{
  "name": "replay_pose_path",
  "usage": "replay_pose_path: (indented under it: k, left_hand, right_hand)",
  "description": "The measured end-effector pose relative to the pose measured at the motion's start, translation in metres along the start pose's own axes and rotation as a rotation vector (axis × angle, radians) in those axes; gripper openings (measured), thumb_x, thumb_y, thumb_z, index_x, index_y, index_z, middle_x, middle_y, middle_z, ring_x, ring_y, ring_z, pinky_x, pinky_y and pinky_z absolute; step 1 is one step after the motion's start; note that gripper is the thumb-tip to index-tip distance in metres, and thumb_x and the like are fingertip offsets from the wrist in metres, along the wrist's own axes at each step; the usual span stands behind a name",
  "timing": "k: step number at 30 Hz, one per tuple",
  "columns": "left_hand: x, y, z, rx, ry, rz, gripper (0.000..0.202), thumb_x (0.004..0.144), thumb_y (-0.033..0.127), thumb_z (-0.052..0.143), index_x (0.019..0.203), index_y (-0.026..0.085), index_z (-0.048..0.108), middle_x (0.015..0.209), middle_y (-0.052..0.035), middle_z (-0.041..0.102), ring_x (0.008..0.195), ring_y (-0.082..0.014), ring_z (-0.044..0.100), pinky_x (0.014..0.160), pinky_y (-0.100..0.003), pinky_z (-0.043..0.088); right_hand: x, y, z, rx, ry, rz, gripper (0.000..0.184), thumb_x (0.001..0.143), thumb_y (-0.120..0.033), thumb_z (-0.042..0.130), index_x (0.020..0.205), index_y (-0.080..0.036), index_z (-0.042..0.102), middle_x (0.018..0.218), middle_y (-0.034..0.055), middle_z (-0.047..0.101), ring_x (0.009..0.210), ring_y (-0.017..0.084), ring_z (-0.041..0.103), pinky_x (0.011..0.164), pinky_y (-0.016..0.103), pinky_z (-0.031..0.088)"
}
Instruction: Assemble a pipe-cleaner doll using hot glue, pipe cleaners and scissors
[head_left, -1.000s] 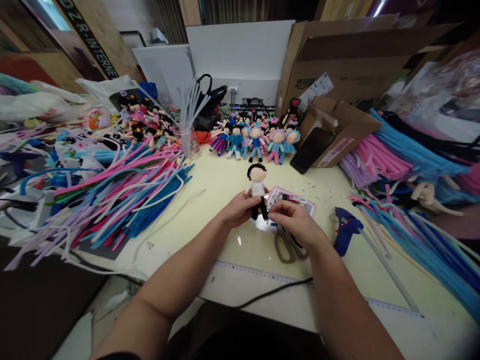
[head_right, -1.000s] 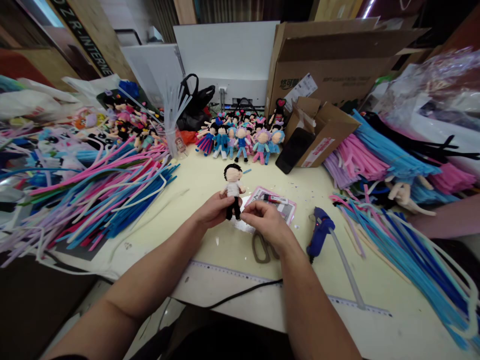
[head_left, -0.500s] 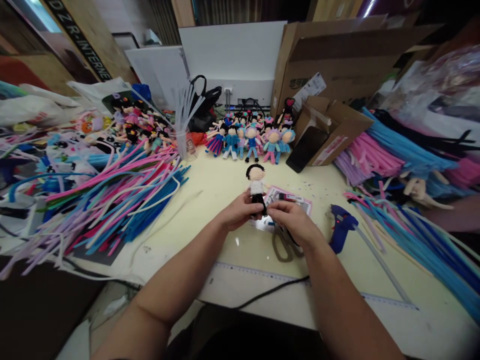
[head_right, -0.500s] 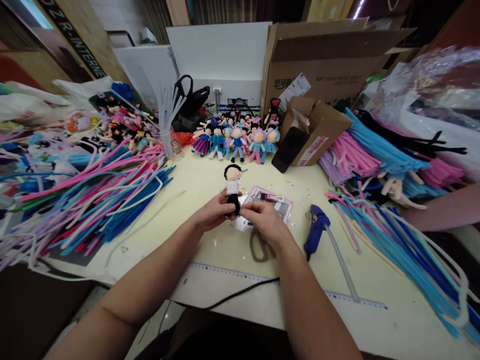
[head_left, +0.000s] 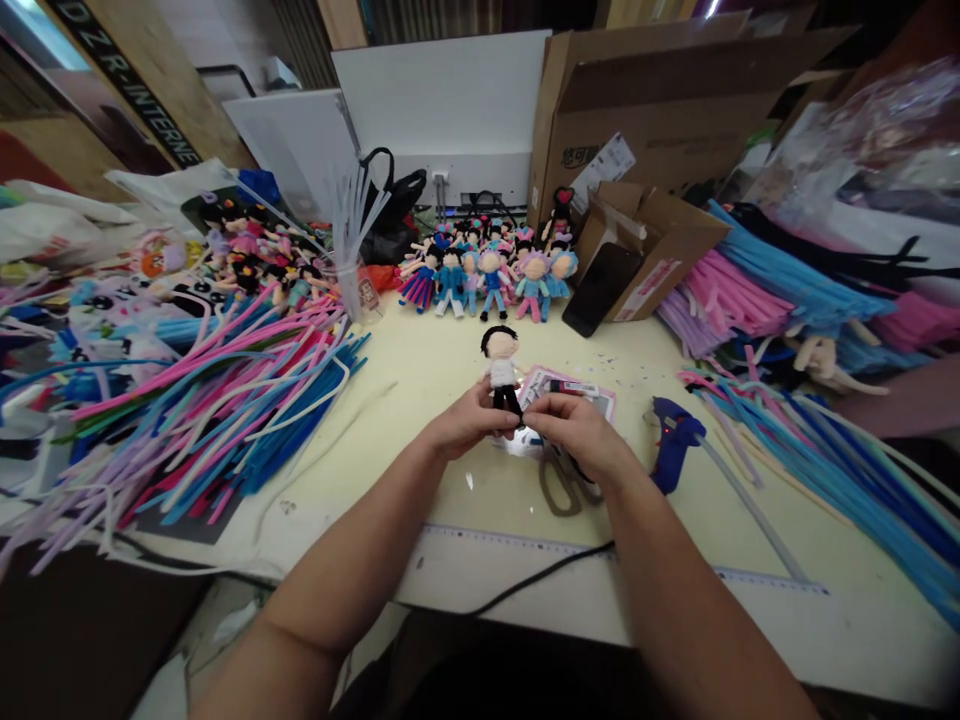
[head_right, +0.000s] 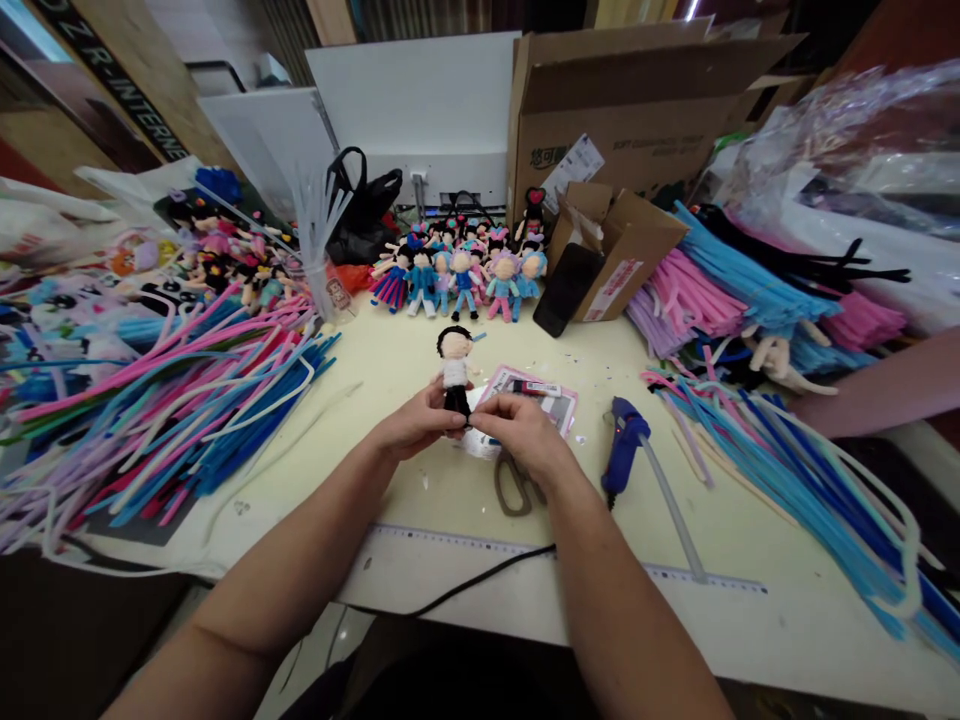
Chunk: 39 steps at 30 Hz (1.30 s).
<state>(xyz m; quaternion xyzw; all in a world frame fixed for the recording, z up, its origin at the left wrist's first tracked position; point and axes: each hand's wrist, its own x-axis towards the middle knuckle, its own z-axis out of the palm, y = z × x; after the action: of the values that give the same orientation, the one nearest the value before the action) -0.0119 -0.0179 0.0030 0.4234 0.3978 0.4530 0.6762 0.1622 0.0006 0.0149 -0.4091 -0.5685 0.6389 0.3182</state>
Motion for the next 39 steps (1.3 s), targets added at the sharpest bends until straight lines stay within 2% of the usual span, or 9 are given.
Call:
replay_pose_path:
  k: [9, 24, 29, 34, 39]
  left_hand:
    - [-0.001, 0.005, 0.007, 0.03, 0.072, -0.015, 0.057, 0.054, 0.016, 0.076, 0.105, 0.017, 0.048, 0.075, 0.0025, 0.056, 0.055, -0.0084, 0.054, 0.052, -0.022, 0.044]
    - [-0.003, 0.006, 0.011, 0.004, 0.085, -0.036, 0.056, 0.052, 0.013, 0.075, 0.103, 0.017, 0.051, 0.075, 0.0023, 0.056, 0.059, -0.0082, 0.053, 0.057, -0.021, 0.042]
    - [-0.001, 0.001, 0.009, -0.018, 0.095, -0.04, 0.047, 0.052, 0.011, 0.074, 0.094, 0.016, 0.053, 0.075, 0.0021, 0.057, 0.06, -0.0086, 0.053, 0.055, -0.021, 0.04]
    - [0.002, -0.003, 0.008, -0.007, 0.053, -0.07, 0.026, 0.054, 0.017, 0.074, 0.072, 0.012, 0.057, 0.062, 0.0009, 0.055, 0.053, -0.0076, 0.05, 0.052, -0.02, 0.036]
    - [0.002, -0.001, 0.009, -0.049, 0.069, -0.095, 0.025, 0.052, 0.019, 0.076, 0.068, 0.011, 0.058, 0.059, -0.0002, 0.056, 0.052, -0.0076, 0.049, 0.051, -0.02, 0.034]
  right_hand:
    - [0.001, 0.004, -0.006, -0.113, -0.015, -0.019, 0.02, 0.068, -0.035, 0.065, 0.076, -0.016, 0.067, 0.069, -0.0002, 0.061, 0.063, 0.012, 0.049, 0.059, 0.026, 0.033]
    - [0.003, 0.011, -0.01, -0.154, -0.018, -0.057, 0.017, 0.067, -0.032, 0.064, 0.075, -0.016, 0.067, 0.065, -0.0007, 0.059, 0.061, 0.012, 0.049, 0.057, 0.026, 0.035]
    - [0.003, 0.006, -0.008, -0.099, -0.005, -0.051, 0.017, 0.064, -0.031, 0.067, 0.072, -0.016, 0.064, 0.065, -0.001, 0.059, 0.062, 0.012, 0.049, 0.058, 0.026, 0.034]
    - [0.001, -0.002, -0.007, -0.048, 0.009, -0.061, 0.018, 0.061, -0.031, 0.069, 0.067, -0.017, 0.058, 0.06, -0.0043, 0.052, 0.057, 0.01, 0.043, 0.055, 0.025, 0.031]
    - [-0.001, -0.005, -0.01, -0.082, -0.03, -0.104, 0.016, 0.065, -0.031, 0.064, 0.071, -0.017, 0.06, 0.064, -0.0034, 0.052, 0.061, 0.011, 0.043, 0.058, 0.025, 0.031]
